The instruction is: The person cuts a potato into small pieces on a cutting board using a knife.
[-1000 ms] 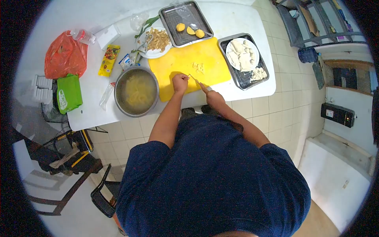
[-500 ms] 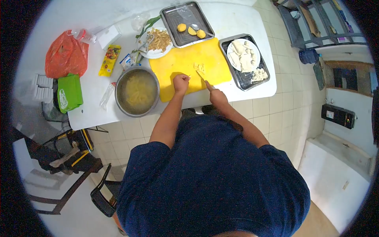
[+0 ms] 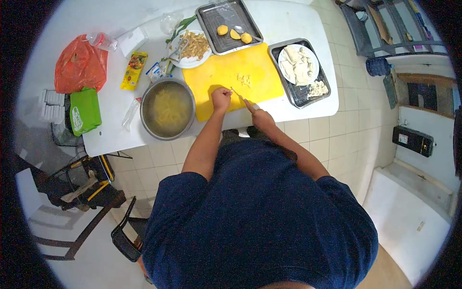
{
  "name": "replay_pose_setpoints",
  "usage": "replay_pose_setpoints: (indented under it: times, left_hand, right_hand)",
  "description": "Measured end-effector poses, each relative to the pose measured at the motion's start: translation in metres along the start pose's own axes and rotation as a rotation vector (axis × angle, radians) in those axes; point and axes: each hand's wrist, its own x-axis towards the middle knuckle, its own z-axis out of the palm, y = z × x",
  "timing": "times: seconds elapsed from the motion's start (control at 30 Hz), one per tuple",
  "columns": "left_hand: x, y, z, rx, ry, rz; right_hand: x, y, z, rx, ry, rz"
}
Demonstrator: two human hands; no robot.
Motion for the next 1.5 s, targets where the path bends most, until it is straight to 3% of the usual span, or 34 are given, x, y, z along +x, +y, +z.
replay_pose_setpoints:
  times: [0.5, 0.8, 0.9, 1.0, 1.5]
  left_hand:
    - [0.0, 0.0, -0.004, -0.008, -0.012, -0.042]
    - [-0.003, 0.012, -0.006, 0.019, 0.013, -0.048]
    - [-0.002, 0.016, -0.009, 0.042, 0.022, -0.049]
    - [0.0, 0.018, -0.009, 0.051, 0.016, -0.073]
    - [-0.005, -0.003, -0.004, 0.046, 0.043, -0.063]
  right_hand:
    - [0.003, 0.01, -0.007, -0.02, 0.03, 0.119]
    - [-0.003, -0.005, -0.01, -0.009, 0.009, 0.003]
    - [-0.003, -0.011, -0.02, -0.012, -0.11, 0.055]
    - [-0.002, -0.005, -0.01, -0.03, 0.008, -0.031]
    - [-0.002, -0.003, -0.006, -0.013, -0.005, -0.038]
